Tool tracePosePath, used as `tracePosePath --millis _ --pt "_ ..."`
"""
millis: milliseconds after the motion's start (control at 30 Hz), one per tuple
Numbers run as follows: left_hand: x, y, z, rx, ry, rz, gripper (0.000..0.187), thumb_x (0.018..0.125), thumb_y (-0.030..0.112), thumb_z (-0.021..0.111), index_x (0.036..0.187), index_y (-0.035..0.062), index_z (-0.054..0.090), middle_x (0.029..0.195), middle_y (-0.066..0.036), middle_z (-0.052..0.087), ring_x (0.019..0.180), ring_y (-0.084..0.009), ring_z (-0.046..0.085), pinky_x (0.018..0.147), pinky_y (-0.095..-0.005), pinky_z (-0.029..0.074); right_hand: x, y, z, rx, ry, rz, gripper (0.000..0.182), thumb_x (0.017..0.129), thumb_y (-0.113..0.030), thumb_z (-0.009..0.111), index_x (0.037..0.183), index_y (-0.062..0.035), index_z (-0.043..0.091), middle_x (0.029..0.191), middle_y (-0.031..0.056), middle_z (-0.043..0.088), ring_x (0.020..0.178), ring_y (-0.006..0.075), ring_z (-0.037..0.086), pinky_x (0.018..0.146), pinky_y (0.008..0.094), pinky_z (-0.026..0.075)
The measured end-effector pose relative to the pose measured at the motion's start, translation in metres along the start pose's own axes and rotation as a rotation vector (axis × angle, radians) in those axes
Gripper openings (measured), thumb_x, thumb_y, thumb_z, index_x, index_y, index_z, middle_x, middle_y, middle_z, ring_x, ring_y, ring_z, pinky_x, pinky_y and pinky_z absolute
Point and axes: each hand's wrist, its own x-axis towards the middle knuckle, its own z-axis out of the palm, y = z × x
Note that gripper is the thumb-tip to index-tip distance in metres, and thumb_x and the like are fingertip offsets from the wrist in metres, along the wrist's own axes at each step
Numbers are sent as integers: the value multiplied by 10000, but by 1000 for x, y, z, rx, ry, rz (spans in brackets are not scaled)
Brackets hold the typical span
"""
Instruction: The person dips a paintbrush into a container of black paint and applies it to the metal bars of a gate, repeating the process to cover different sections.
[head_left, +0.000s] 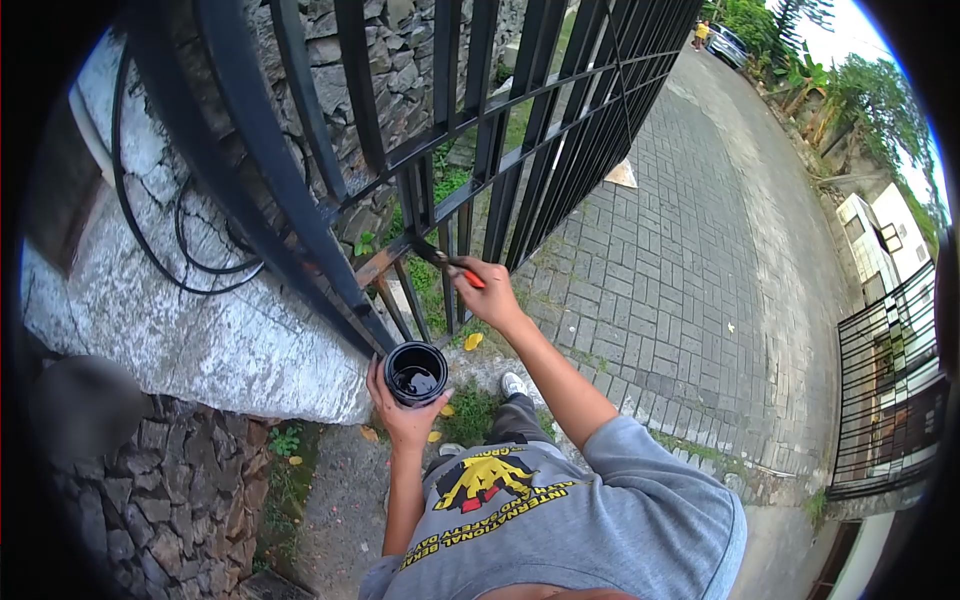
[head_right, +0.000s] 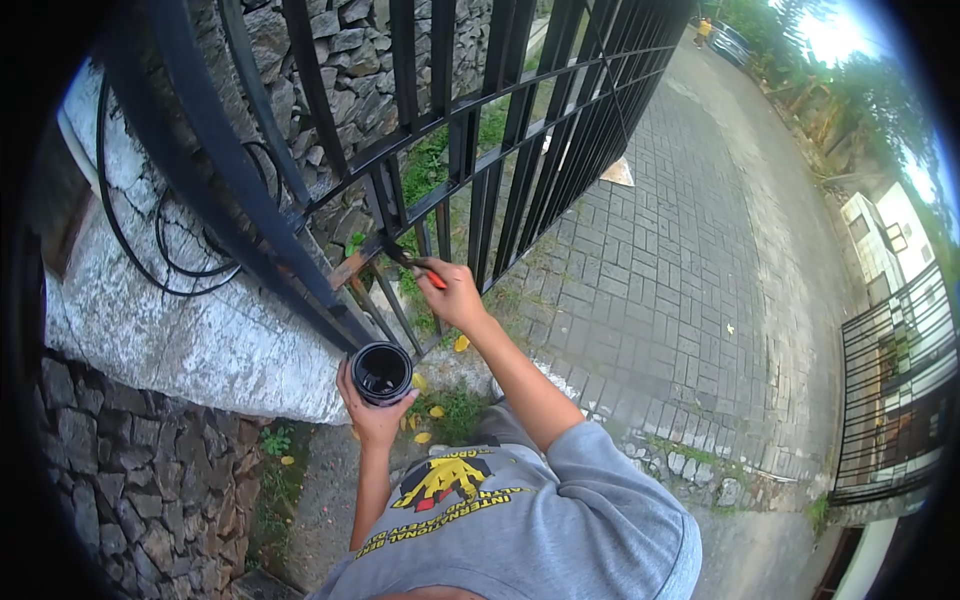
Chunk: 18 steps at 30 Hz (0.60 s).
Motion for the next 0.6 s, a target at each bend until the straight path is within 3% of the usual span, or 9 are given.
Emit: tracePosePath --millis 67,100,200,233,300,433,500,600 --pt "7 5 10 2 -18 24 1173 556 331 1025 1501 2 411 1509 -244 414 1406 -438 431 1158 -520 399 -20 6 -20 136 141 108 242 968 -176 717 1122 10 724 816 118 714 649 180 637 605 345 508" --pt "6 9 12 10 -35 24 1171 555 331 1026 1500 5 414 1508 -245 419 1408 -438 431 1160 -520 397 -32 8 -29 273 130 248 289 999 -231 720 1159 11 719 820 22 678 689 68 570 605 274 474" --pt "9 20 26 -26 -92 -6 1237 553 351 1027 1542 -1 372 1503 -278 425 1407 -454 428 1160 -526 388 -74 21 -57 399 176 323 260 1057 -208 630 1166 13 715 795 11 656 660 72 568 592 251 462" --pt "10 21 33 -42 -104 -40 1267 552 355 1027 1560 -4 349 1503 -290 422 1402 -459 432 1158 -524 390 -90 44 -66 259 203 334 304 1091 -236 574 1193 18 707 791 24 663 659 94 595 591 265 492" --pt "12 21 45 -49 -143 -13 1336 547 365 1028 1590 -20 286 1504 -306 427 1398 -467 443 1159 -521 388 -108 23 -80 461 320 407 361 1116 -273 529 1249 24 687 865 72 683 705 126 645 633 287 542" --pt "13 22 71 -61 -184 74 1451 551 369 1027 1617 -75 150 1550 -316 403 1431 -475 420 1189 -511 353 -140 27 -95 471 430 485 433 1096 -303 557 1414 -10 580 895 65 665 696 138 627 606 303 521" --pt "16 27 82 -82 -205 98 1498 561 366 1024 1620 -96 72 1577 -314 381 1450 -471 403 1210 -502 324 -147 12 -106 506 448 490 514 1068 -296 597 1533 -112 477 908 79 662 722 155 644 572 306 515" --pt "19 33 102 -173 -235 88 1517 565 363 1023 1624 -85 33 1565 -301 389 1432 -451 425 1208 -507 323 -153 1 -123 598 472 583 539 1057 -299 593 1535 -84 468 920 83 662 768 159 653 475 276 476"
